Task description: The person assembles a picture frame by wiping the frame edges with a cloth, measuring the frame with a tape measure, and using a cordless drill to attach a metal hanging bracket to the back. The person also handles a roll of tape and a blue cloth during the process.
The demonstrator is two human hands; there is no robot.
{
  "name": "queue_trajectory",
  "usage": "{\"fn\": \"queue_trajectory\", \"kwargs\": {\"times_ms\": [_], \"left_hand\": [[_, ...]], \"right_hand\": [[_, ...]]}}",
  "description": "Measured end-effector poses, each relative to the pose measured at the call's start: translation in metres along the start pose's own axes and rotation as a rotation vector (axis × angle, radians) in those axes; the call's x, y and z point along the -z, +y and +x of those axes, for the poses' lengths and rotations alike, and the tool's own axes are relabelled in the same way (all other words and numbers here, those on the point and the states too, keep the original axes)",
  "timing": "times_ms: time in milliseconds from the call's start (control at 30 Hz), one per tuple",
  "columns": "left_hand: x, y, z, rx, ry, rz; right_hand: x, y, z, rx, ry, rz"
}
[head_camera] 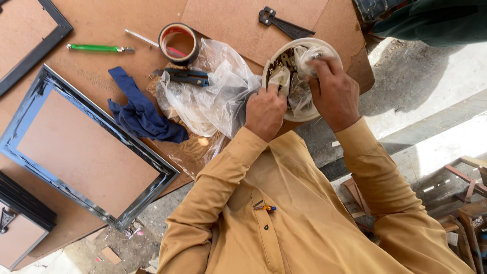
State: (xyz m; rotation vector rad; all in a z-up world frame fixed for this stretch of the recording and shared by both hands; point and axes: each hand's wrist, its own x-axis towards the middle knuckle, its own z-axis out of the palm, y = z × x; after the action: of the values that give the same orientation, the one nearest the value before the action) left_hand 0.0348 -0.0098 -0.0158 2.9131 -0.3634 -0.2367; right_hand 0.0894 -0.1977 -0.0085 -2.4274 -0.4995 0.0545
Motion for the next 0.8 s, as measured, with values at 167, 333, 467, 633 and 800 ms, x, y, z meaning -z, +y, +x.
{"fn": "queue_trajectory", "kwargs": {"times_ms": [167,333,467,633,800], "left_hand": [[0.011,0.007,0.010,0.068,-0.094,0.060],[0.017,0.006,0.015,0.079,-0.184,0.083],[0.025,0.009,0.010,0.079,-0.122,0.063],[0.018,0.015,0.031,0.122,0.199,-0.190],[-0.014,0.018,0.076,0.264,0.048,-0.237]], "right_hand": [[-0.013,0.025,0.016,-0.021,-0.001,-0.221],[-0.003,0.046,0.010,-0.023,0.038,-0.169],[0.017,0.046,-0.003,-0.053,0.062,-0.045],[0.027,0.033,0.009,-0.091,0.003,-0.048],[0.027,0.003,0.017,-0.044,0.070,-0.111]]}}
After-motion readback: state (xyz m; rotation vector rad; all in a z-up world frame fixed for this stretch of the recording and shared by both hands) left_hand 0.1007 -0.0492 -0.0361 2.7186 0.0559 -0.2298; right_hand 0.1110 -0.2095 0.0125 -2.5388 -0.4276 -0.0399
